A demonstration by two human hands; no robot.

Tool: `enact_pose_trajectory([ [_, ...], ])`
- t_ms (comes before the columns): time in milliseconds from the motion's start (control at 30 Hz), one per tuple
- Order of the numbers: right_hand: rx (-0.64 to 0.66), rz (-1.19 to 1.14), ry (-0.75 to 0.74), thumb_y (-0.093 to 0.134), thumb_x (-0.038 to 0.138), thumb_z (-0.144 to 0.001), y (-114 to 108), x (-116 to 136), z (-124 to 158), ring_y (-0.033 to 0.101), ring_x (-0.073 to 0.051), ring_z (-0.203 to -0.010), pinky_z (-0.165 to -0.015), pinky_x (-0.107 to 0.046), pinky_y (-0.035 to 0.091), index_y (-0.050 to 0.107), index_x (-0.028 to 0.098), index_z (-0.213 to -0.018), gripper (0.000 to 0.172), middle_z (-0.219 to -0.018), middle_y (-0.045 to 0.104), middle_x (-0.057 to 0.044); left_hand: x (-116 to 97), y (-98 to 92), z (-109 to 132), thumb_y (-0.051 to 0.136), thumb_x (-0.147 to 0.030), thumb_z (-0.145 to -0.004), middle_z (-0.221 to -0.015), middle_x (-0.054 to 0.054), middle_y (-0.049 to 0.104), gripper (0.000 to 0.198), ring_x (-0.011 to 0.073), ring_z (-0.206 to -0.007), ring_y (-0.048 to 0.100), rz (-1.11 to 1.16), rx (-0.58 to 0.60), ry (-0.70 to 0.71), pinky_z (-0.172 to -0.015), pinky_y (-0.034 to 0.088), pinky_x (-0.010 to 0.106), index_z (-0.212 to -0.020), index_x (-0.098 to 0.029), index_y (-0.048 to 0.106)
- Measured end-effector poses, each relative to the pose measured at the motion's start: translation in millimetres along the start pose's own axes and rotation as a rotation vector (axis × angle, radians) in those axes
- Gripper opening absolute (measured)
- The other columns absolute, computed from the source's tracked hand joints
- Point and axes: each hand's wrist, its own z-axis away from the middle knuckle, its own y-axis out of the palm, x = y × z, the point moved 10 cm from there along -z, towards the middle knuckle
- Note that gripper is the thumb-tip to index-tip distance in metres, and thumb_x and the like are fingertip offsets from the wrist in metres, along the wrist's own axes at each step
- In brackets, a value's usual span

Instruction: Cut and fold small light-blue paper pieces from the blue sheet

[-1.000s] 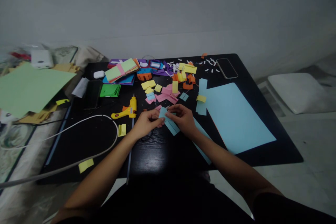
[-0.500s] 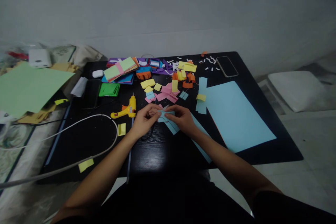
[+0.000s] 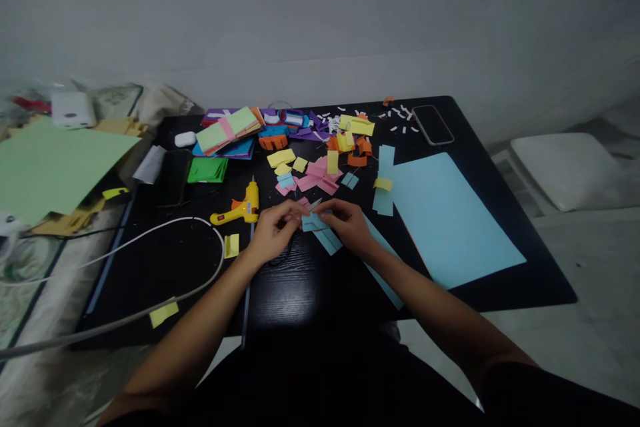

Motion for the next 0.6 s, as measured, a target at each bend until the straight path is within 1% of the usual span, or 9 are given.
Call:
enact_pose_trajectory([
  [133,-0.03,0.059,-0.02,0.083,0.039,-0.078,-3,2,0,0.067,-0.019,-0.078,-0.075,-0.033,0.054,0.077,0.022,-0.086,0.02,-0.085,0.075,-0.003,-14,-1.3,3,0.059,-0.02,-0.093,-0.081,0.002,0.072,0.014,0.0135,-0.068,0.064,-0.139,-0.004,0.116,-0.068,0.051,0.026,-0.095,-0.018,0.072],
  [200,-0.031,0.041,-0.028,0.085,0.041,-0.076,-2,1,0,0.068,-0.02,-0.081,-0.078,-0.034,0.054,0.076,0.022,-0.086,0.024,-0.087,0.076,-0.003,-13,-0.4,3,0.06,-0.022,-0.094,-0.081,0.003,0.072,0.013,0.0134,-0.069,0.065,-0.138,0.002,0.121,-0.068,0.051,0.025,-0.095,-0.017,0.072],
  [333,-0.028,-0.007,-0.021,0.086,0.042,-0.075,0,-3,0,0.07,-0.021,-0.09,-0.085,-0.035,0.055,0.076,0.022,-0.092,0.028,-0.095,0.077,-0.004,2,-0.2,2,0.066,-0.028,-0.093,-0.081,0.001,0.07,0.014,0.0131,-0.069,0.065,-0.065,-0.017,0.013,-0.065,0.051,0.024,-0.102,-0.018,0.069],
  [400,-0.029,0.009,-0.01,0.086,0.042,-0.076,0,-5,0,0.071,-0.021,-0.09,-0.085,-0.035,0.055,0.076,0.022,-0.095,0.029,-0.098,0.078,-0.005,8,1.2,1,0.069,-0.031,-0.092,-0.078,0.0,0.07,0.015,0.0129,-0.069,0.064,-0.071,-0.017,-0.037,-0.065,0.05,0.024,-0.101,-0.018,0.07],
  [500,-0.034,0.072,0.014,0.085,0.044,-0.077,-2,-8,0,0.07,-0.02,-0.081,-0.075,-0.033,0.055,0.078,0.021,-0.095,0.03,-0.094,0.078,-0.005,10,2.7,0,0.071,-0.033,-0.09,-0.072,-0.001,0.069,0.015,0.0119,-0.065,0.062,-0.079,-0.011,-0.074,-0.063,0.049,0.023,-0.093,-0.018,0.072],
  [600,-0.015,0.118,0.036,0.082,0.048,-0.079,-1,-9,1,0.067,-0.018,-0.072,-0.064,-0.03,0.053,0.078,0.021,-0.095,0.032,-0.084,0.077,-0.004,12,2.4,0,0.072,-0.034,-0.089,-0.07,-0.001,0.067,0.016,0.0112,-0.062,0.061,-0.03,-0.017,-0.095,-0.06,0.047,0.022,-0.09,-0.018,0.072],
])
